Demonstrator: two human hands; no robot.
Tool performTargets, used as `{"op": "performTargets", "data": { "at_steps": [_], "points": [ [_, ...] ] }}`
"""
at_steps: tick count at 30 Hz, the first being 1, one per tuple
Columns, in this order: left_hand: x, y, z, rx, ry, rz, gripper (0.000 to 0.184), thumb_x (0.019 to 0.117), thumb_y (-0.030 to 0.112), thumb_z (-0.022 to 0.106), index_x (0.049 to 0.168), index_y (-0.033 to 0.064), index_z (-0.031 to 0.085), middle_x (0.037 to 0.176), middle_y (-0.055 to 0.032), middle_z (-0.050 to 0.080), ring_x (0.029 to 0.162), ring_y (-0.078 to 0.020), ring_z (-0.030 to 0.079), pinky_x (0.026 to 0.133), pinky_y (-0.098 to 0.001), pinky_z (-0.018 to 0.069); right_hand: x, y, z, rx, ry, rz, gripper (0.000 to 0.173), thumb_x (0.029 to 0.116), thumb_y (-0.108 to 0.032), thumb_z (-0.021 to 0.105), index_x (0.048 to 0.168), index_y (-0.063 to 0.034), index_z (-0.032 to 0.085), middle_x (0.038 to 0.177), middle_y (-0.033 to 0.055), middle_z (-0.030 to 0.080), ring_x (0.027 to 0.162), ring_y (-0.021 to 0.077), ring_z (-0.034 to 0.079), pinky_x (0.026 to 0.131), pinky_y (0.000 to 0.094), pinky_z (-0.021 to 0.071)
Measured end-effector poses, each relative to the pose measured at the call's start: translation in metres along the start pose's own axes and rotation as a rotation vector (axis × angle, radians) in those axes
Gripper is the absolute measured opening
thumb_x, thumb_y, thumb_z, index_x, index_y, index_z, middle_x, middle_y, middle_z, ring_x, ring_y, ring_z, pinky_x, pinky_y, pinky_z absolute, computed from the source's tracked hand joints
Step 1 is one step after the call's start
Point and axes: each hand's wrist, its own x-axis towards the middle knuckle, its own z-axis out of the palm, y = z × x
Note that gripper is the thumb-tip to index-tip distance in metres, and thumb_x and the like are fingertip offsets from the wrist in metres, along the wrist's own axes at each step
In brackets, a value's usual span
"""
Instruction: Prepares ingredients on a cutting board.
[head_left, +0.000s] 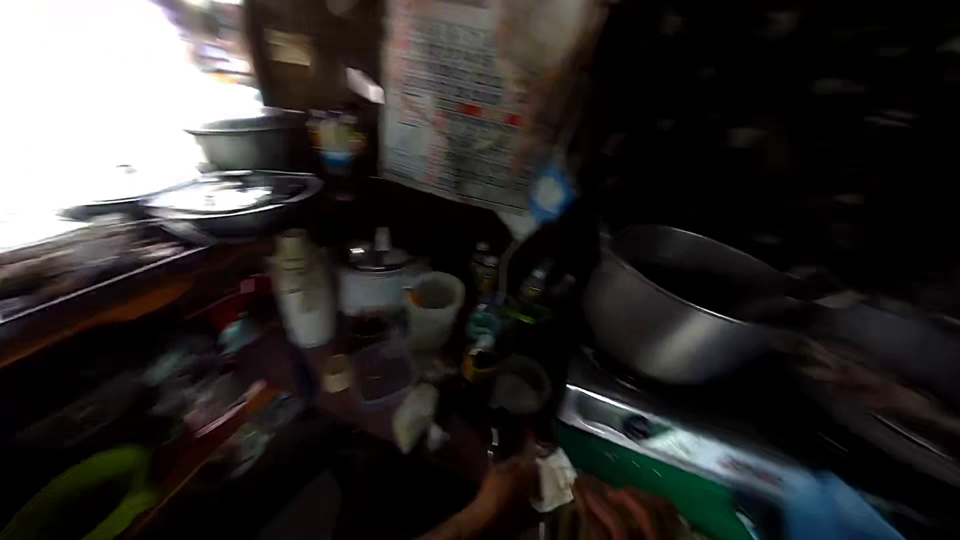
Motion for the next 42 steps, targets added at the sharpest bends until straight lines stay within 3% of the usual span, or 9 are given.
{"op": "performTargets", "data": {
  "at_steps": [3, 6, 11, 16, 23, 27, 31, 36, 42],
  "points": [
    [0.014, -0.005, 0.005, 0.234, -0.177, -0.062, 0.016, 0.1071, 0.013, 0.051, 0.110, 0.0003, 0.060, 0.084, -0.0017, 0.065, 0.073, -0.0087, 0.063, 0.068, -0.0285, 0.0556, 0.064, 0.035, -0.001, -0.267, 0.193, -0.062, 0.020, 0.1028, -0.027, 0.057, 0.100, -0.0168, 0.074, 0.080, 0.0043, 0.069, 0.083, 0.0224, 0.064, 0.088, 0.0426, 0.0472],
    [0.029, -0.019, 0.013, 0.474, -0.413, 0.025, 0.019, 0.1052, 0.015, 0.055, 0.110, -0.0013, 0.065, 0.085, -0.0027, 0.066, 0.071, -0.0071, 0.062, 0.065, -0.0260, 0.0544, 0.152, 0.069, -0.016, -0.511, 0.242, -0.021, 0.020, 0.0985, -0.019, 0.062, 0.098, -0.0091, 0.079, 0.085, 0.0121, 0.075, 0.086, 0.0342, 0.070, 0.082, 0.0554, 0.0483],
    [0.061, -0.031, 0.030, 0.818, -0.574, 0.129, 0.027, 0.1056, 0.016, 0.055, 0.119, -0.0049, 0.066, 0.094, -0.0140, 0.069, 0.075, -0.0159, 0.064, 0.073, -0.0339, 0.0551, 0.213, 0.106, -0.051, -0.621, 0.124, 0.297, 0.040, 0.1039, -0.022, 0.056, 0.139, -0.0042, 0.062, 0.121, 0.0220, 0.069, 0.117, 0.0470, 0.061, 0.092, 0.0689, 0.0445],
    [0.075, -0.020, 0.027, 1.023, -0.549, 0.149, 0.032, 0.1022, 0.009, 0.057, 0.131, -0.0043, 0.061, 0.113, -0.0210, 0.069, 0.101, -0.0269, 0.069, 0.094, -0.0426, 0.0552, 0.139, 0.089, -0.063, -0.499, 0.207, 0.162, 0.021, 0.1001, -0.016, 0.063, 0.112, -0.0028, 0.075, 0.102, 0.0171, 0.074, 0.099, 0.0354, 0.067, 0.087, 0.0529, 0.0501],
    [0.083, -0.037, 0.026, 1.210, -0.678, 0.258, 0.023, 0.1033, 0.008, 0.055, 0.116, -0.0043, 0.070, 0.116, -0.0207, 0.070, 0.110, -0.0295, 0.067, 0.101, -0.0450, 0.0512, -0.032, 0.067, -0.040, -0.082, -0.857, 1.110, 0.033, 0.1033, -0.017, 0.058, 0.127, 0.0048, 0.066, 0.126, 0.0244, 0.066, 0.118, 0.0366, 0.065, 0.105, 0.0508, 0.0496],
    [0.073, -0.054, 0.042, 1.550, -0.691, 0.376, 0.030, 0.1047, 0.016, 0.056, 0.130, 0.0071, 0.070, 0.143, -0.0194, 0.058, 0.138, -0.0398, 0.049, 0.114, -0.0564, 0.0365, -0.067, 0.043, -0.019, -0.133, -0.882, 1.272, 0.049, 0.0998, -0.027, 0.065, 0.139, 0.0016, 0.058, 0.138, 0.0236, 0.059, 0.128, 0.0356, 0.059, 0.109, 0.0491, 0.0460],
    [0.064, -0.071, 0.045, 1.338, -0.627, 0.586, 0.025, 0.1019, 0.015, 0.059, 0.117, 0.0011, 0.073, 0.120, -0.0209, 0.070, 0.116, -0.0381, 0.065, 0.102, -0.0553, 0.0485, -0.075, 0.038, -0.009, -0.229, -0.776, 1.366, 0.053, 0.0992, -0.036, 0.067, 0.137, 0.0004, 0.059, 0.138, 0.0233, 0.059, 0.129, 0.0376, 0.058, 0.108, 0.0530, 0.0460],
    [0.044, -0.048, 0.055, 0.721, -0.515, -0.099, 0.033, 0.1112, 0.022, 0.045, 0.127, -0.0036, 0.058, 0.103, -0.0116, 0.068, 0.087, -0.0131, 0.066, 0.079, -0.0289, 0.0538, -0.094, 0.027, -0.014, 0.125, -0.087, 0.982, 0.035, 0.0845, -0.010, 0.074, 0.114, 0.0071, 0.064, 0.106, 0.0192, 0.070, 0.096, 0.0238, 0.068, 0.081, 0.0377, 0.0554],
    [0.028, -0.027, 0.049, 0.077, -0.539, -0.453, 0.022, 0.1119, 0.021, 0.041, 0.113, 0.0058, 0.057, 0.084, -0.0026, 0.068, 0.074, -0.0088, 0.069, 0.070, -0.0220, 0.0583, -0.072, 0.007, -0.022, 0.856, 0.131, 1.000, 0.030, 0.0889, 0.007, 0.066, 0.116, -0.0037, 0.059, 0.118, 0.0079, 0.071, 0.103, 0.0151, 0.070, 0.089, 0.0320, 0.0601]
  ]
}}
